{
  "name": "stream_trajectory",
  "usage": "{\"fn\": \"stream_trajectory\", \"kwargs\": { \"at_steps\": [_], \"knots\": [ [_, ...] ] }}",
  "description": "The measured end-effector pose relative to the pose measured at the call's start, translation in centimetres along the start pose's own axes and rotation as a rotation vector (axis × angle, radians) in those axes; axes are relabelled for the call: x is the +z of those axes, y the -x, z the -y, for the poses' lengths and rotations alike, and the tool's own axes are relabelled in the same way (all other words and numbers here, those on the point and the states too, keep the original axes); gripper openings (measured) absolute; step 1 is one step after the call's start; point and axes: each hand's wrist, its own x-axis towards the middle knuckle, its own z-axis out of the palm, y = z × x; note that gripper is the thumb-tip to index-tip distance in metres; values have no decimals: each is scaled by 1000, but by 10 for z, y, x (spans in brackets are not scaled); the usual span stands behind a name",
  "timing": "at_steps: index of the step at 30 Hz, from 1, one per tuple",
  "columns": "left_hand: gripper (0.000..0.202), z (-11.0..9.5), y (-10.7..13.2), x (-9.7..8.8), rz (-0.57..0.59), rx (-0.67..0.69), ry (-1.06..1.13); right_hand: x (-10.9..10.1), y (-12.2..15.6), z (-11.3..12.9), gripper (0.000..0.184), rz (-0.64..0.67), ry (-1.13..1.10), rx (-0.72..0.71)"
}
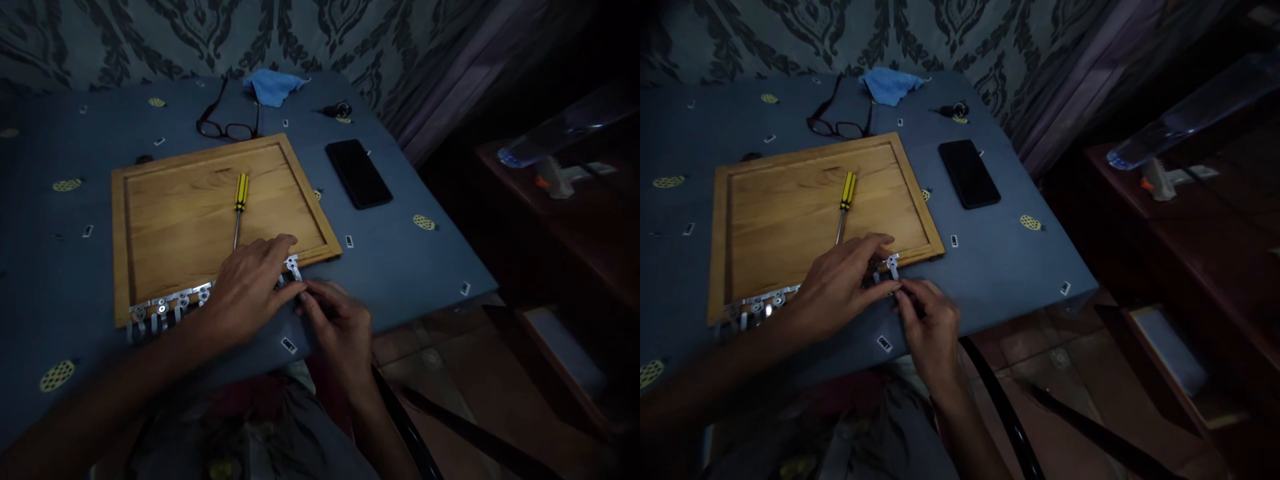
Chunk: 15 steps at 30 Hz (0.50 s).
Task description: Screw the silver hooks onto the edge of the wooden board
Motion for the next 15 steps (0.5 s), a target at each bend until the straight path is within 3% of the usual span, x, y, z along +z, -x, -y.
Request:
{"fn": "stream_trajectory", "kwargs": {
  "at_steps": [15],
  "knots": [
    [50, -4, 0, 1, 3, -4, -56, -5, 7, -2, 19, 2, 85, -54]
  ]
}}
